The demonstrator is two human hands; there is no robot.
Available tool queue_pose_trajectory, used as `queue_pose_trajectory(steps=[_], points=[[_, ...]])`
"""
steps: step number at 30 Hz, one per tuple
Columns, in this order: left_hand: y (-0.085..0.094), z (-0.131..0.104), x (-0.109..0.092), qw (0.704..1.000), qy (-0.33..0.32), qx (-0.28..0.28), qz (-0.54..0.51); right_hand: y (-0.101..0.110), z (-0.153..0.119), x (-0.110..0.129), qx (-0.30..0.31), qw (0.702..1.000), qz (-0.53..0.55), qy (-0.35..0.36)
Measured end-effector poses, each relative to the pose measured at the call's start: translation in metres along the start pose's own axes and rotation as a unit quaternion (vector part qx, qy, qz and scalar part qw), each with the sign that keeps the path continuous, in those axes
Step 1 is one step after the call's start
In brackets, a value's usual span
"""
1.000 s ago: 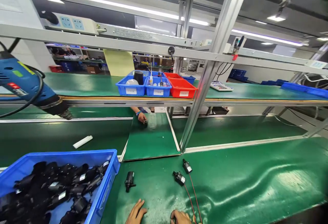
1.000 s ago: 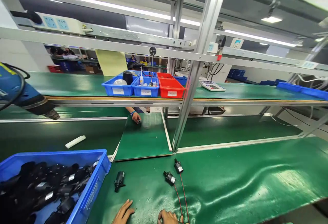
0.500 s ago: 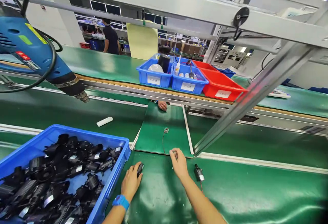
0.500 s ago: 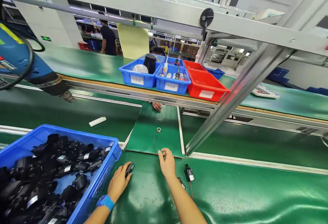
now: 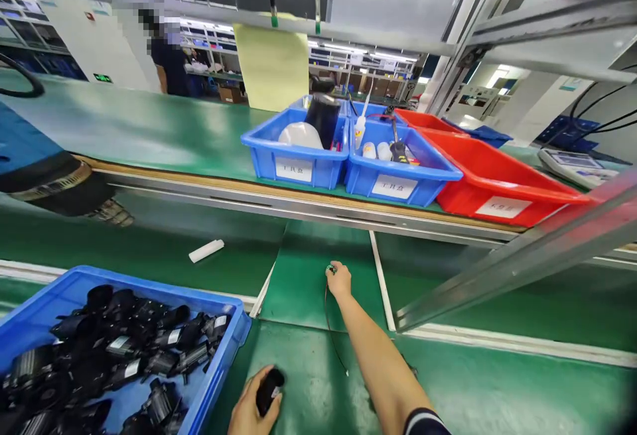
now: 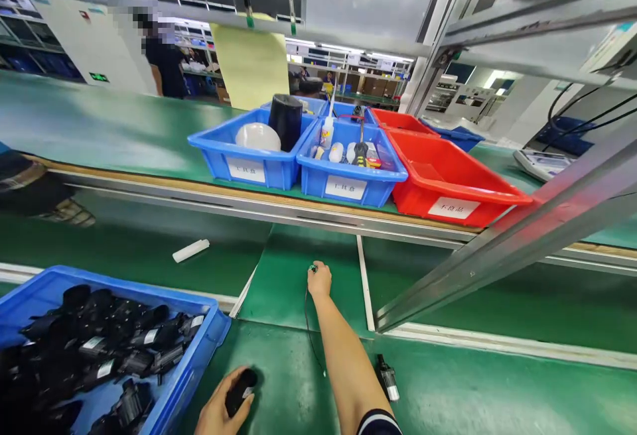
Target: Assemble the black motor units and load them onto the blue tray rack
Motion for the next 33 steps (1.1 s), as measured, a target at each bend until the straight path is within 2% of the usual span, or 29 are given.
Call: queue_pose_trajectory(steps=[4, 8, 11, 14, 19, 22, 24, 26, 28, 30, 33], points=[[0.013, -0.012, -0.036, 0.995, 0.041, -0.019, -0.094, 0.000, -0.019, -0.024, 0.035, 0.995, 0.088, -0.011], [0.024, -0.012, -0.075, 0.987, 0.042, 0.008, -0.158, 0.005, -0.068, -0.035, 0.078, 0.985, 0.152, 0.029], [0.023, -0.013, -0.088, 0.985, 0.021, 0.028, -0.166, 0.002, -0.104, -0.042, 0.106, 0.980, 0.159, 0.054], [0.016, -0.023, -0.084, 0.985, 0.015, 0.023, -0.170, -0.012, -0.128, -0.054, 0.126, 0.978, 0.162, 0.034], [0.008, -0.058, -0.059, 0.983, 0.040, 0.016, -0.179, -0.032, -0.156, -0.078, 0.138, 0.979, 0.147, -0.011], [0.012, -0.079, -0.046, 0.981, 0.058, 0.012, -0.184, -0.033, -0.172, -0.084, 0.119, 0.988, 0.095, 0.001], [0.016, -0.089, -0.041, 0.979, 0.070, 0.012, -0.190, -0.033, -0.180, -0.082, 0.116, 0.993, 0.007, 0.035], [0.020, -0.094, -0.042, 0.977, 0.074, 0.010, -0.199, -0.036, -0.184, -0.077, 0.140, 0.979, -0.129, 0.071], [0.024, -0.096, -0.048, 0.975, 0.069, 0.008, -0.211, -0.042, -0.184, -0.074, 0.170, 0.953, -0.236, 0.086], [0.027, -0.097, -0.058, 0.973, 0.058, 0.007, -0.222, -0.047, -0.179, -0.074, 0.178, 0.944, -0.266, 0.077], [0.034, -0.098, -0.075, 0.970, 0.038, 0.007, -0.238, -0.049, -0.169, -0.078, 0.163, 0.952, -0.254, 0.059]])
Point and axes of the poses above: each hand's wrist, its own z-axis towards the middle knuckle, its own y-axis out of the back of the hand, x = y × z, the point moved 3 cm from there along z, towards the middle knuckle, and after that the axes turned 12 degrees about x, right-handed, at the moved point
